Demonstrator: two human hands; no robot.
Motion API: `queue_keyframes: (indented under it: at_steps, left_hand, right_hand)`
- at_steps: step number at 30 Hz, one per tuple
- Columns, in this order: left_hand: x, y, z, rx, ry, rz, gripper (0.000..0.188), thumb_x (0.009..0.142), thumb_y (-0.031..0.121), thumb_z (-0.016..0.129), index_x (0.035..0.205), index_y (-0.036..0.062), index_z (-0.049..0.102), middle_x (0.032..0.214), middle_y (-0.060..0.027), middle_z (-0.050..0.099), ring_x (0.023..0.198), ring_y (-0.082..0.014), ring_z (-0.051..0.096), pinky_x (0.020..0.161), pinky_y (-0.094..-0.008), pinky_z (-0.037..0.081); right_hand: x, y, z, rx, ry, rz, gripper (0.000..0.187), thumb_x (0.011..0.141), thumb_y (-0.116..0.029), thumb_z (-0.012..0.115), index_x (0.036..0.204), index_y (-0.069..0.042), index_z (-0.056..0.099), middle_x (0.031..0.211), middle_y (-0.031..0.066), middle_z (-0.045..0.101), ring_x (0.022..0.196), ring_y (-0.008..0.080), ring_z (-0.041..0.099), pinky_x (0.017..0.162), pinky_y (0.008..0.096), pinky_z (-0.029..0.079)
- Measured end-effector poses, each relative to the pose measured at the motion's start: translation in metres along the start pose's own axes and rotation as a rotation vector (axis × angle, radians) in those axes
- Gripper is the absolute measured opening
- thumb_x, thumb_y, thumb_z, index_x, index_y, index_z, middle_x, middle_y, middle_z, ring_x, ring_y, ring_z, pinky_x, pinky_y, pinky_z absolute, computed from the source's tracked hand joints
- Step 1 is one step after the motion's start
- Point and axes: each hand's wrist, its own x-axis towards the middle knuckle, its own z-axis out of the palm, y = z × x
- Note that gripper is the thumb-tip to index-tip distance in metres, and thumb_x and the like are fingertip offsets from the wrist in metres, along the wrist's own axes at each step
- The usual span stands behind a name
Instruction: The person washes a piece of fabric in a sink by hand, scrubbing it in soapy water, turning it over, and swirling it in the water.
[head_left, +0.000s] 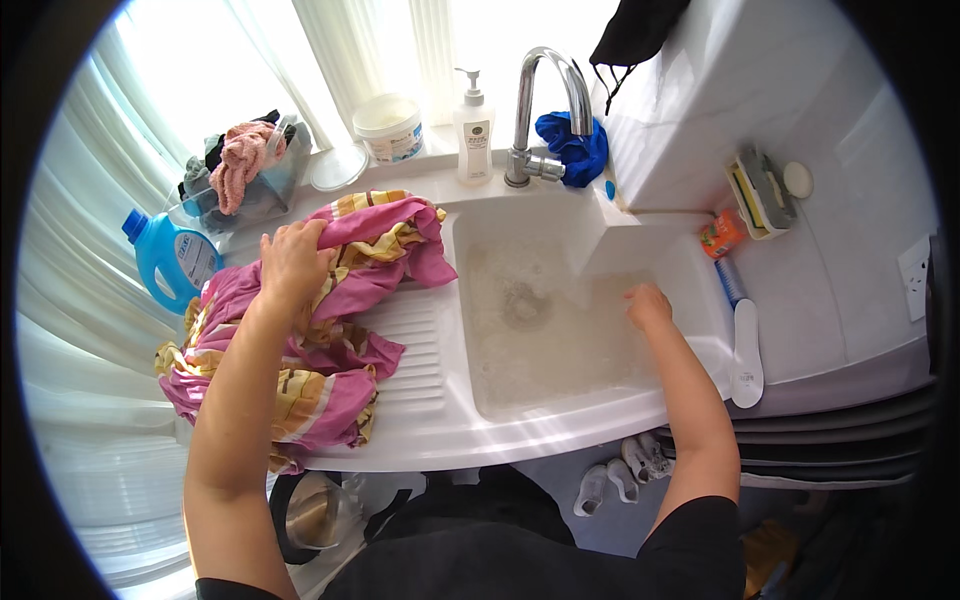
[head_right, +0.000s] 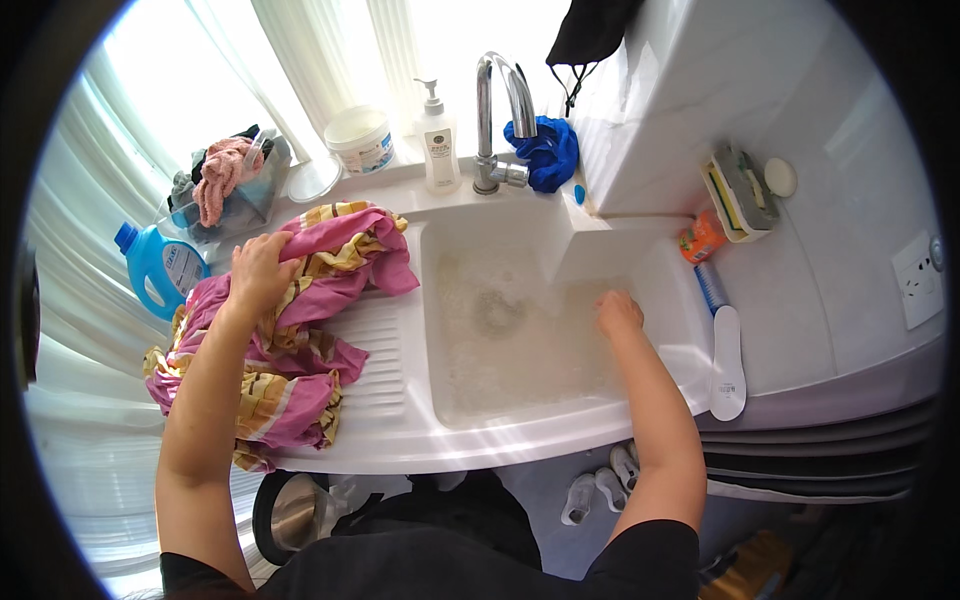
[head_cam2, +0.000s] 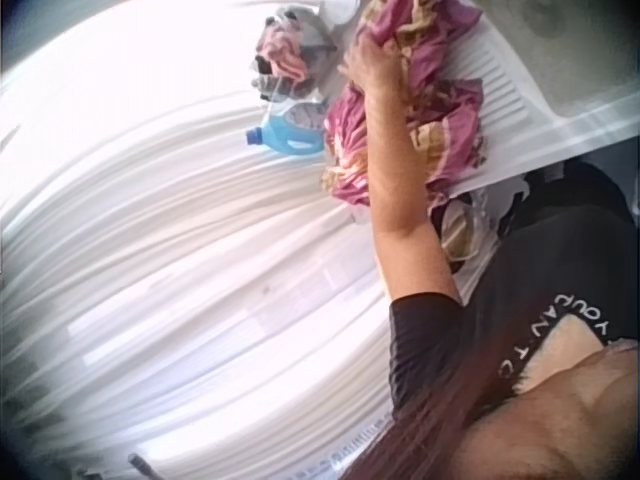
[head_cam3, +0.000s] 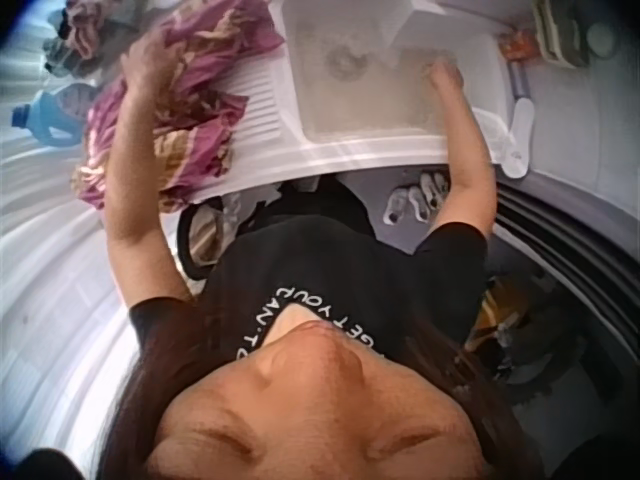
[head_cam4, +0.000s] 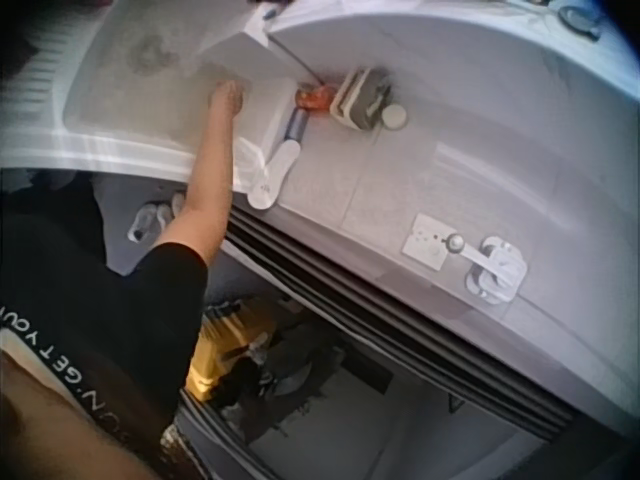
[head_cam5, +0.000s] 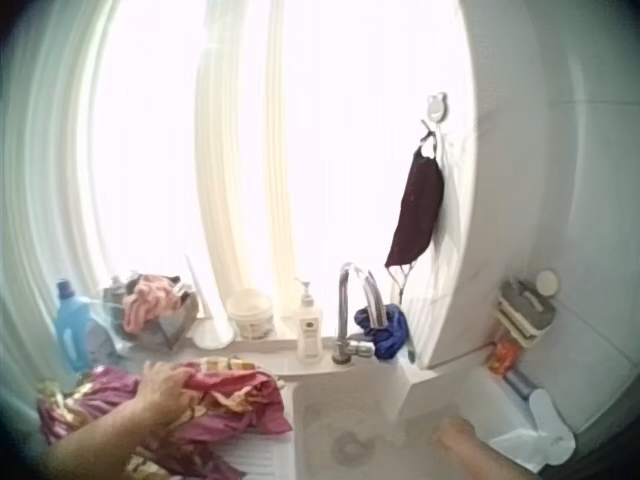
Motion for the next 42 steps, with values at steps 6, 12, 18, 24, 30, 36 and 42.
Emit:
queue_keyframes:
  at_steps: [6, 12, 18, 24, 30, 36, 42]
  left_hand:
    - [-0.013, -0.002, -0.006, -0.015, 0.108, 0.049, 0.031, 0.081, 0.019, 0.067, 0.112, 0.0117, 0.066, 0.105, -0.0101, 0.065, 0.108, -0.0316, 0.056, 0.102, -0.0518, 0.035]
    - [-0.025, -0.005, -0.005, -0.011, 0.112, 0.087, 0.024, 0.081, 0.017, 0.067, 0.106, 0.0142, 0.068, 0.097, -0.0082, 0.065, 0.107, -0.0299, 0.057, 0.103, -0.0565, 0.035]
    - [-0.037, -0.001, -0.011, 0.0, 0.117, 0.089, 0.017, 0.082, 0.015, 0.065, 0.099, 0.0139, 0.071, 0.094, -0.0074, 0.066, 0.104, -0.0293, 0.057, 0.103, -0.0581, 0.034]
    - [-0.053, -0.009, -0.01, -0.05, 0.186, 0.122, 0.015, 0.083, 0.017, 0.064, 0.096, 0.0144, 0.071, 0.091, -0.0065, 0.065, 0.101, -0.0285, 0.058, 0.103, -0.06, 0.033]
    - [-0.053, -0.012, -0.001, -0.04, 0.232, 0.16, 0.014, 0.083, 0.02, 0.062, 0.093, 0.0146, 0.071, 0.087, -0.0063, 0.065, 0.096, -0.0278, 0.059, 0.104, -0.0618, 0.032]
    - [-0.056, -0.01, -0.009, -0.02, 0.192, 0.169, 0.012, 0.08, 0.022, 0.066, 0.088, 0.0139, 0.071, 0.084, -0.005, 0.063, 0.095, -0.0269, 0.06, 0.105, -0.0625, 0.031]
    - [-0.074, -0.008, 0.0, 0.017, 0.181, 0.322, 0.008, 0.077, 0.018, 0.064, 0.076, 0.0133, 0.071, 0.083, -0.0015, 0.062, 0.096, -0.0218, 0.058, 0.107, -0.0665, 0.024]
  right_hand:
    - [0.009, -0.045, -0.049, 0.419, -0.059, -0.124, 0.026, 0.077, -0.021, 0.074, 0.102, -0.013, 0.073, 0.096, 0.0105, 0.067, 0.092, 0.0259, 0.064, 0.083, 0.0376, 0.051]
    - [-0.019, -0.19, -0.07, 0.647, 0.18, -0.612, 0.024, 0.078, -0.021, 0.073, 0.098, -0.009, 0.073, 0.091, 0.0109, 0.065, 0.08, 0.0235, 0.064, 0.077, 0.0357, 0.051]
    - [-0.021, -0.29, -0.075, 0.759, 0.227, -0.87, 0.051, 0.078, -0.021, 0.075, 0.126, -0.012, 0.061, 0.111, 0.0093, 0.057, 0.076, 0.0163, 0.059, 0.075, 0.0297, 0.051]
    - [-0.038, -0.312, -0.07, 0.888, 0.391, -1.011, 0.049, 0.07, -0.026, 0.08, 0.109, -0.005, 0.059, 0.109, 0.0127, 0.056, 0.103, 0.0289, 0.054, 0.087, 0.0372, 0.049]
    - [-0.046, -0.319, -0.06, 0.756, 0.453, -0.762, 0.023, 0.073, -0.024, 0.077, 0.081, -0.006, 0.065, 0.086, 0.0093, 0.062, 0.084, 0.0262, 0.058, 0.072, 0.0383, 0.05]
    - [-0.029, -0.308, -0.059, 1.062, 0.381, -0.523, 0.017, 0.078, -0.019, 0.074, 0.08, -0.002, 0.072, 0.076, 0.01, 0.065, 0.068, 0.0219, 0.06, 0.065, 0.034, 0.049]
    - [-0.013, -0.315, -0.082, 0.963, 0.353, -0.648, 0.019, 0.077, -0.021, 0.074, 0.081, -0.002, 0.072, 0.076, 0.0126, 0.066, 0.072, 0.0257, 0.063, 0.069, 0.0364, 0.05]
